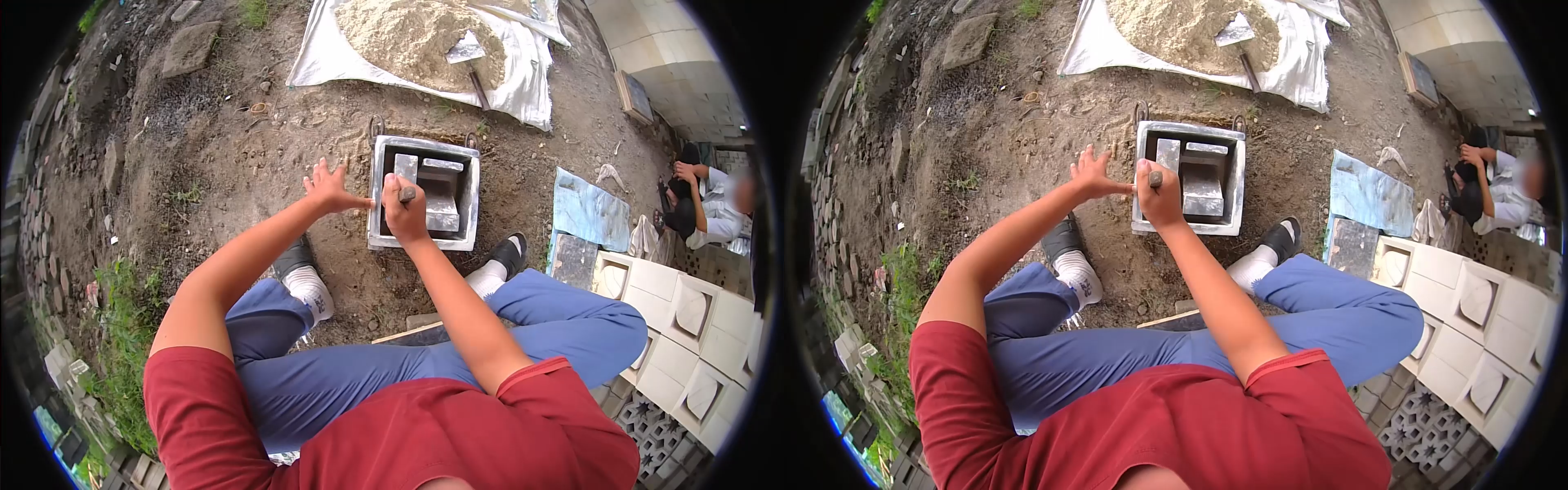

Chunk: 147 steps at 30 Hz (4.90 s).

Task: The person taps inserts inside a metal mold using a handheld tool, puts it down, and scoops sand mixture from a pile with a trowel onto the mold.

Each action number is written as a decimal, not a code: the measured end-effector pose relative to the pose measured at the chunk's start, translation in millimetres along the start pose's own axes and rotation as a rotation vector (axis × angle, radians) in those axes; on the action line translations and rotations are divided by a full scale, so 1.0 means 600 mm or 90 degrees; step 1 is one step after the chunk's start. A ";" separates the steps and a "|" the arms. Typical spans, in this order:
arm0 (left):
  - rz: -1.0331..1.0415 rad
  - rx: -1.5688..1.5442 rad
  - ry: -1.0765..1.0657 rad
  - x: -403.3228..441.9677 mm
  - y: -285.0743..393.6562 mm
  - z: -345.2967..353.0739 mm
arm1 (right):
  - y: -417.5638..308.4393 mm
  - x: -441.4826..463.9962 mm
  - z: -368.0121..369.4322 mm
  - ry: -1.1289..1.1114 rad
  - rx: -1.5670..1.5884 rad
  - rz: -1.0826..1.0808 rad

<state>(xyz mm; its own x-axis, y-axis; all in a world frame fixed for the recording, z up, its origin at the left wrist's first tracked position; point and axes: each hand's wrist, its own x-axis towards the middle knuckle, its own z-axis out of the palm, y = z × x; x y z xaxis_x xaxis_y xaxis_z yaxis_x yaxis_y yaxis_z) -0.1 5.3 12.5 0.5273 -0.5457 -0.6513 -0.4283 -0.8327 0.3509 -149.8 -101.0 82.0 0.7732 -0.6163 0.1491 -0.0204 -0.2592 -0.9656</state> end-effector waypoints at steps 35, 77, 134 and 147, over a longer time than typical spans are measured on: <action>0.011 0.006 0.012 0.004 -0.001 -0.006 | 0.049 -0.062 -0.001 0.014 0.028 0.002; -0.005 -0.011 0.027 0.007 -0.007 0.014 | -0.013 0.037 -0.011 0.020 0.115 0.041; 0.003 0.009 0.002 0.004 -0.005 0.005 | 0.068 -0.053 -0.001 0.014 -0.028 -0.044; 0.004 0.002 -0.008 0.007 -0.006 0.000 | -0.069 -0.015 -0.020 0.010 0.083 0.048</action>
<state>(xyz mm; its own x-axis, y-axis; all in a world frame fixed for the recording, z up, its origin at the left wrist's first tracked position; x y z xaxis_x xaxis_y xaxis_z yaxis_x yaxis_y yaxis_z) 3.5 6.1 8.3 0.5159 -0.5495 -0.6572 -0.4340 -0.8291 0.3525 -163.6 -93.6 123.4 0.7628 -0.6420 0.0773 0.0052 -0.1134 -0.9935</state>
